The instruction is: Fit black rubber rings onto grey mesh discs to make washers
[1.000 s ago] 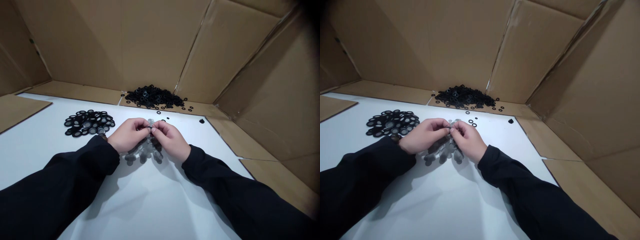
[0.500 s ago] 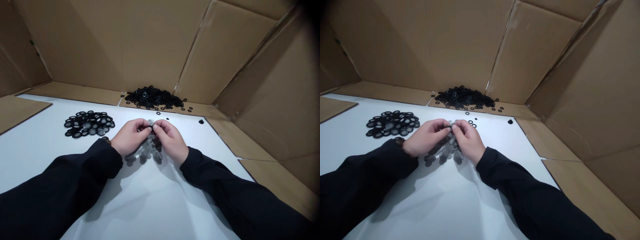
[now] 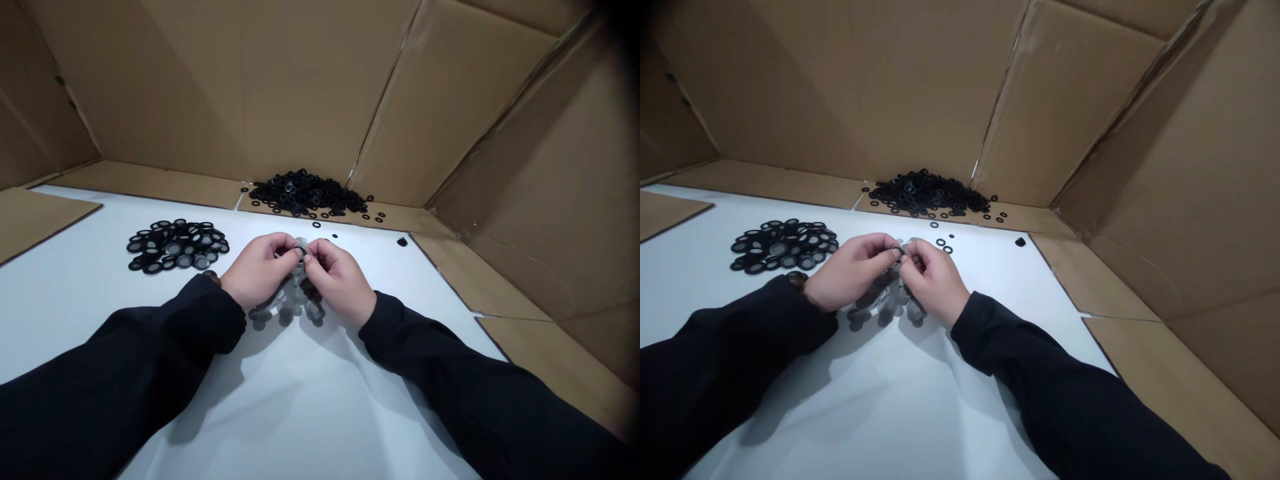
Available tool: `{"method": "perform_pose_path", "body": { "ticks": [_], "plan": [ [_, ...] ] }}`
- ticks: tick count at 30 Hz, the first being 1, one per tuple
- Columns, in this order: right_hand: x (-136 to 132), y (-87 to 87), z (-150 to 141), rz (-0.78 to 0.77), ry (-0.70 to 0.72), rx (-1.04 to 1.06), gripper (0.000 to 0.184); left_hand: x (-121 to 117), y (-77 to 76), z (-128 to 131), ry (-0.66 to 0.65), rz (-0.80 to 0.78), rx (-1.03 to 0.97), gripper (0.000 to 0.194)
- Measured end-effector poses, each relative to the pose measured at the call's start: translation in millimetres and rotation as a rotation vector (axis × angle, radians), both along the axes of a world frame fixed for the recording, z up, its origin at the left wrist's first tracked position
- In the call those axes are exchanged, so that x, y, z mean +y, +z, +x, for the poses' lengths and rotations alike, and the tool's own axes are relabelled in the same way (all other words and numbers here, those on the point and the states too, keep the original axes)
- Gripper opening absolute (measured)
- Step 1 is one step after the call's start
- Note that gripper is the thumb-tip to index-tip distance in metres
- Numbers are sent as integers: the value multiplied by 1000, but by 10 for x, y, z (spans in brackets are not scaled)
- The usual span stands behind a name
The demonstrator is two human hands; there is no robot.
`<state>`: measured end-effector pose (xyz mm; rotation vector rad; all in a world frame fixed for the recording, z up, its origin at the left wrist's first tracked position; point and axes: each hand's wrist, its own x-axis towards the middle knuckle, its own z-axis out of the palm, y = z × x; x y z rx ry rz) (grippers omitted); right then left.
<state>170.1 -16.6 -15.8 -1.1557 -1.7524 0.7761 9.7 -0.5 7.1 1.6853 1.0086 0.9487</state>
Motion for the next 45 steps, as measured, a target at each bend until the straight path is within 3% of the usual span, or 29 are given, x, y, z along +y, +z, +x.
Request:
{"method": "perform_pose_path", "body": {
  "ticks": [9,19,24,31,34,39,45],
  "plan": [
    [4,-25,-7,29,-62,53,10,-23,32,1,-32,9,64,15],
    [9,-80,24,-19,13,66,10,7,27,-29,-10,38,100,12],
    [17,-75,41,-33,5,51,11,4,35,-38,-75,62,163,15],
    [3,-34,69,95,-5,-94,14,18,21,-53,-52,87,150,16],
    [-5,-8,72,149,-19,-156,12,16,11,-47,-54,66,131,16],
    [-8,-11,45,98,-31,-85,13,21,-10,-26,-36,11,31,17],
    [-12,-46,43,112,-64,-36,15,49,-32,-36,-44,-34,46,20]
  ]
}}
